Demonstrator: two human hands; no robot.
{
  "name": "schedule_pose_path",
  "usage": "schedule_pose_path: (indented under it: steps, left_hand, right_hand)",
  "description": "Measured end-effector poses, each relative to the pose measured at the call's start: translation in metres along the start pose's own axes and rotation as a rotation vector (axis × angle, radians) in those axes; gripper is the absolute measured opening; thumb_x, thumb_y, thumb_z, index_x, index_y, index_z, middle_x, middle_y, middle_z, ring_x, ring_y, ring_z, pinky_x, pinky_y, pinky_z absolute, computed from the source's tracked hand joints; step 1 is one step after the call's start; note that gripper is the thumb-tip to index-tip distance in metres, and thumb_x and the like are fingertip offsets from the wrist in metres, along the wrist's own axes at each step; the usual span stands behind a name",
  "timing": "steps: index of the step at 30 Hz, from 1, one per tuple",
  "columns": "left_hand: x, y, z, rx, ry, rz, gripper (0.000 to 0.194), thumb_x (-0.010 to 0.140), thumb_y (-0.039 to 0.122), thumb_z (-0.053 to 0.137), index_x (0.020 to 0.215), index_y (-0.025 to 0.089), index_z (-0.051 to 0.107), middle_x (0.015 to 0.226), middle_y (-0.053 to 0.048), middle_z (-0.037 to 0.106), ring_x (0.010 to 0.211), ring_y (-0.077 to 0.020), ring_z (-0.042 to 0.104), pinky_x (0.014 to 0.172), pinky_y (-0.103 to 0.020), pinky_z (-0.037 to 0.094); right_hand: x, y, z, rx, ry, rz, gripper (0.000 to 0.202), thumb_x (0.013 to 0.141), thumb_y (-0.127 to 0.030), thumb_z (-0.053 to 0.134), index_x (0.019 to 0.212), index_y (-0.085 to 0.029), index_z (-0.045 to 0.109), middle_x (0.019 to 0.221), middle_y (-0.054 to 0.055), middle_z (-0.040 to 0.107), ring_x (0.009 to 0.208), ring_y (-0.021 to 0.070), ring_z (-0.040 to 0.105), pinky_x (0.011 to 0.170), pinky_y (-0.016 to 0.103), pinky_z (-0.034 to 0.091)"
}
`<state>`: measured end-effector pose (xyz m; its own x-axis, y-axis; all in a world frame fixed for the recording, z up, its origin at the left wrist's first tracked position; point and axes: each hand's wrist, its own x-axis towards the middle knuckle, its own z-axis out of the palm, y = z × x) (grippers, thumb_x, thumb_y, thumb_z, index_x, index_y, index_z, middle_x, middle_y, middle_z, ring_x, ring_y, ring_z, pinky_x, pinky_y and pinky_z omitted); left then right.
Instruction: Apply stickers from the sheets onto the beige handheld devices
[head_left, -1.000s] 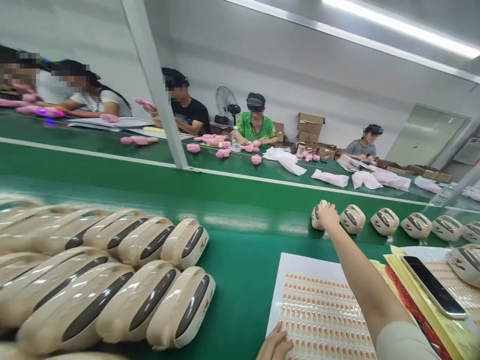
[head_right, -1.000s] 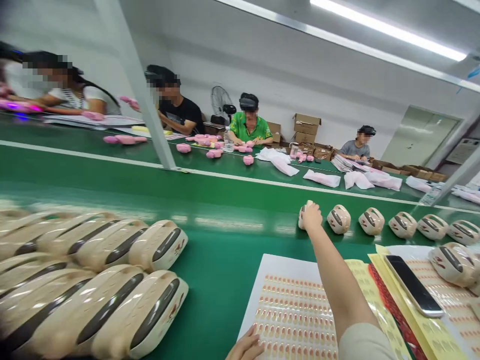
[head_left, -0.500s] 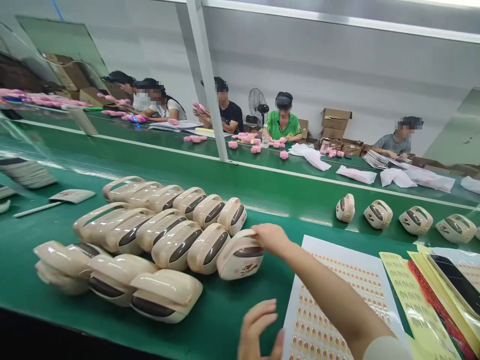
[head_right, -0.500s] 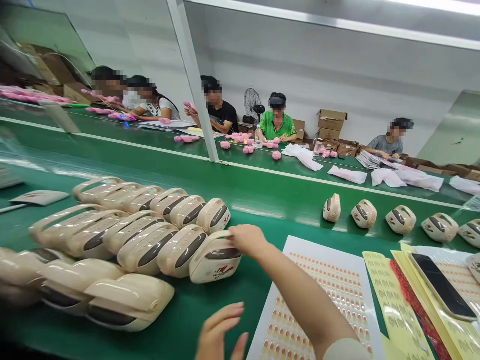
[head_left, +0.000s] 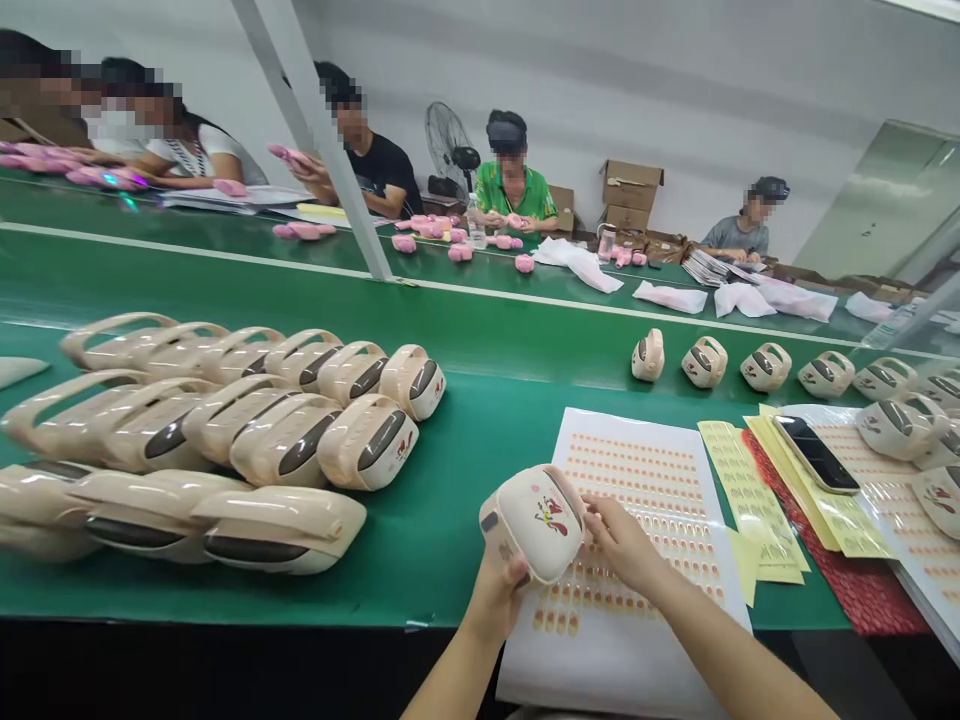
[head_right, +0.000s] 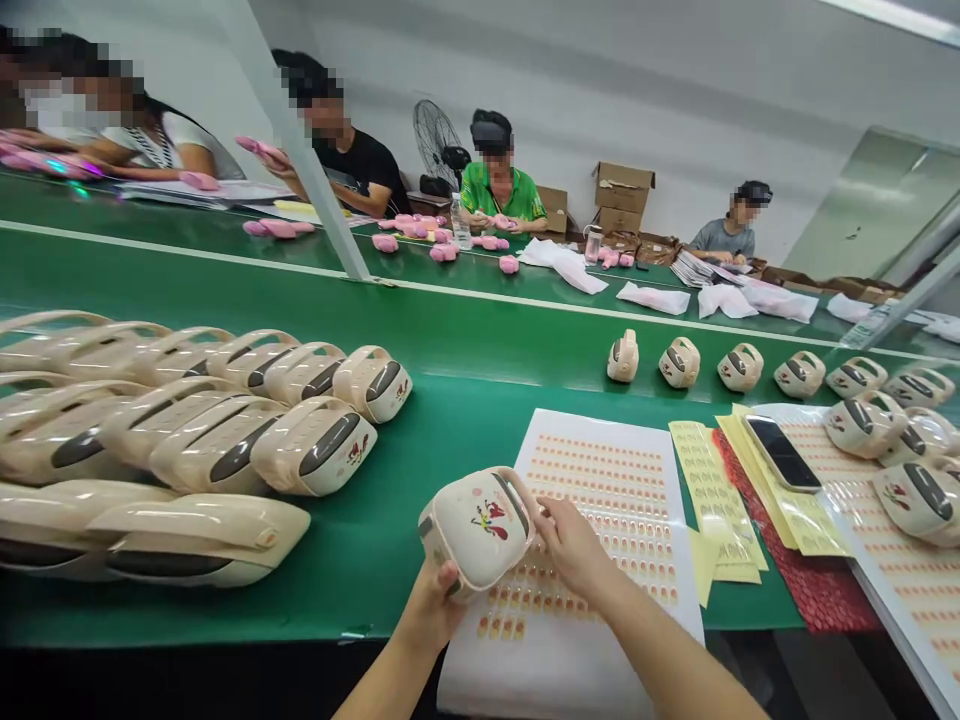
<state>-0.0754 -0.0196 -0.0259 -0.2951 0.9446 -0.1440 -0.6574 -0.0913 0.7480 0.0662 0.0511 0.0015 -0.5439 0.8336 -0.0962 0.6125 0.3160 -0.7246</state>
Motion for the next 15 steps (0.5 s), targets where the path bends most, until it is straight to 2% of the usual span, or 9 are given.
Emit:
schedule_pose_path:
  steps: [3,5,8,11,15]
  left_hand:
    - [-0.001,-0.003,-0.005,-0.03,0.079,-0.013,0.075,0.051,0.041,0.079,0.117,0.024,0.048,0.109,-0.006,0.063,0.109,-0.0306,0.053,0.088,-0.039,0.046]
    - [-0.004,-0.005,-0.005,-0.04,0.095,-0.022,0.071,0.053,0.042,0.078,0.115,0.023,0.049,0.107,-0.006,0.064,0.108,-0.0306,0.053,0.086,-0.039,0.047]
    - [-0.014,-0.007,-0.003,-0.055,0.098,-0.056,0.07,0.049,0.044,0.079,0.109,0.02,0.055,0.102,-0.008,0.067,0.103,-0.0325,0.057,0.084,-0.041,0.048]
    - [-0.025,-0.01,-0.003,-0.068,0.129,-0.068,0.067,0.047,0.041,0.081,0.106,0.021,0.058,0.099,-0.007,0.068,0.099,-0.0315,0.059,0.082,-0.04,0.049]
    - [-0.03,-0.015,-0.005,-0.108,0.201,-0.047,0.06,0.05,0.038,0.08,0.105,0.026,0.059,0.095,-0.003,0.069,0.091,-0.0261,0.062,0.075,-0.035,0.052]
  right_hand:
    - [-0.041,0.015,0.03,-0.015,0.147,-0.066,0.025,0.086,-0.023,0.042,0.107,-0.021,0.056,0.093,0.01,0.057,0.087,0.0227,0.055,0.078,0.038,0.045]
    - [-0.061,0.023,0.053,-0.09,0.179,-0.149,0.026,0.083,-0.019,0.047,0.107,-0.022,0.057,0.092,0.01,0.057,0.086,0.0243,0.053,0.077,0.04,0.045]
    - [-0.077,0.033,0.08,-0.223,0.329,-0.319,0.036,0.081,-0.017,0.052,0.116,-0.024,0.052,0.09,0.01,0.058,0.082,0.025,0.052,0.072,0.042,0.047]
    - [-0.084,0.039,0.091,-0.328,0.484,-0.465,0.037,0.084,-0.015,0.049,0.121,-0.019,0.049,0.085,0.01,0.058,0.078,0.0233,0.051,0.066,0.04,0.047]
    - [-0.088,0.036,0.094,-0.444,0.536,-0.485,0.029,0.086,-0.008,0.043,0.112,-0.012,0.054,0.077,0.009,0.058,0.072,0.0204,0.048,0.062,0.035,0.043]
